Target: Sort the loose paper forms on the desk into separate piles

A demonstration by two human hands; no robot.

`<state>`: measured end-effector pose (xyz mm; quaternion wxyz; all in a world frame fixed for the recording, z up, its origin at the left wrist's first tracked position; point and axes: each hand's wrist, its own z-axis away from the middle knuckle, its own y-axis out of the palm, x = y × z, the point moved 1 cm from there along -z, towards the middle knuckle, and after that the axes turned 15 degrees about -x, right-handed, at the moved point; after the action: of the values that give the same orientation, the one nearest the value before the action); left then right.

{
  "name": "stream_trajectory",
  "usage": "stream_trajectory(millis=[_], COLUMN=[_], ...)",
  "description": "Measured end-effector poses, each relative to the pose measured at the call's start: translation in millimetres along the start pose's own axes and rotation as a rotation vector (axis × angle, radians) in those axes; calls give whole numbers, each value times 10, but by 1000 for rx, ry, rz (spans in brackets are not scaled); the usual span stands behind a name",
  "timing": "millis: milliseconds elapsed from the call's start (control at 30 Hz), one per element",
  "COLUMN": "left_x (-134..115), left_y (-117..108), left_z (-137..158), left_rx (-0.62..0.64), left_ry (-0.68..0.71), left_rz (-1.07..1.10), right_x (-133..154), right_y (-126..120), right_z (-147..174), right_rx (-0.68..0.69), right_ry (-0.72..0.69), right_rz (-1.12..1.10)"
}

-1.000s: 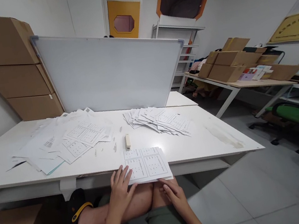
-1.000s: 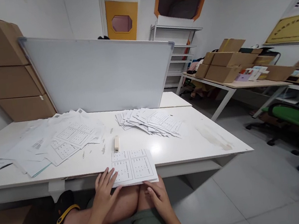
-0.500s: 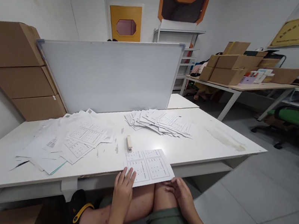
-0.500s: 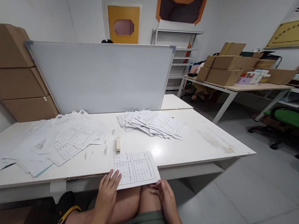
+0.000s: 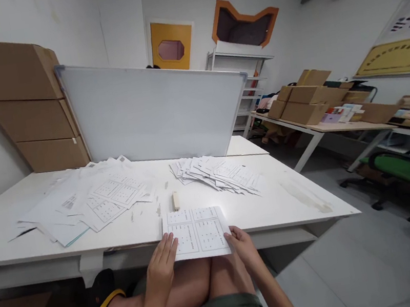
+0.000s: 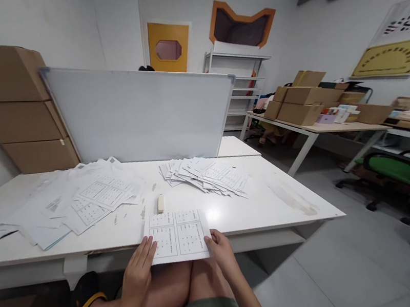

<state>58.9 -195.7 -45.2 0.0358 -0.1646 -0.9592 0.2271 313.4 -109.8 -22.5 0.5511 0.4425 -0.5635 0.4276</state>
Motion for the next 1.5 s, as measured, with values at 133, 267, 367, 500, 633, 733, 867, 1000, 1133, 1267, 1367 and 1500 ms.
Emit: stream_trajectory(millis=[133, 267, 367, 500, 633, 733, 867, 1000, 1133, 1267, 1367, 1500], left_x=[86, 70, 41, 55, 47, 19, 116, 345, 445, 455, 476, 499], left_y=[34, 20, -18, -13, -34, -90, 29, 398, 630, 689, 706, 715], left_z=[-53, -19, 16, 6, -84, -216, -523, -818, -884, -831, -836, -884], left_rx=[61, 128, 126, 134, 207, 294, 277, 258, 292, 295, 326, 415], left_ry=[-23, -15, 10, 2, -84, -133, -213, -283, -231, -196, -205, -272], left_rz=[-6, 5, 7, 4, 25, 102, 201, 226, 218, 171, 200, 239], right_x=[13, -27, -59, -42, -2, -16, -67, -80, -95, -105, -83, -83], right_y=[111, 114, 91, 109, 148, 148, 112, -35, -243, -239, -145, -92], right_z=[-170, -268, -237, -179, -214, -284, -371, -428, -507, -532, -515, -514], right_rx=[-1, -9, 3, -23, -49, -57, -40, -43, -97, -95, -113, -151], right_ry=[-11, 29, 72, 92, 74, 76, 148, 177, 155, 169, 176, 200], right_rz=[63, 135, 98, 72, 90, 87, 46, 16, 26, -1, -15, 29])
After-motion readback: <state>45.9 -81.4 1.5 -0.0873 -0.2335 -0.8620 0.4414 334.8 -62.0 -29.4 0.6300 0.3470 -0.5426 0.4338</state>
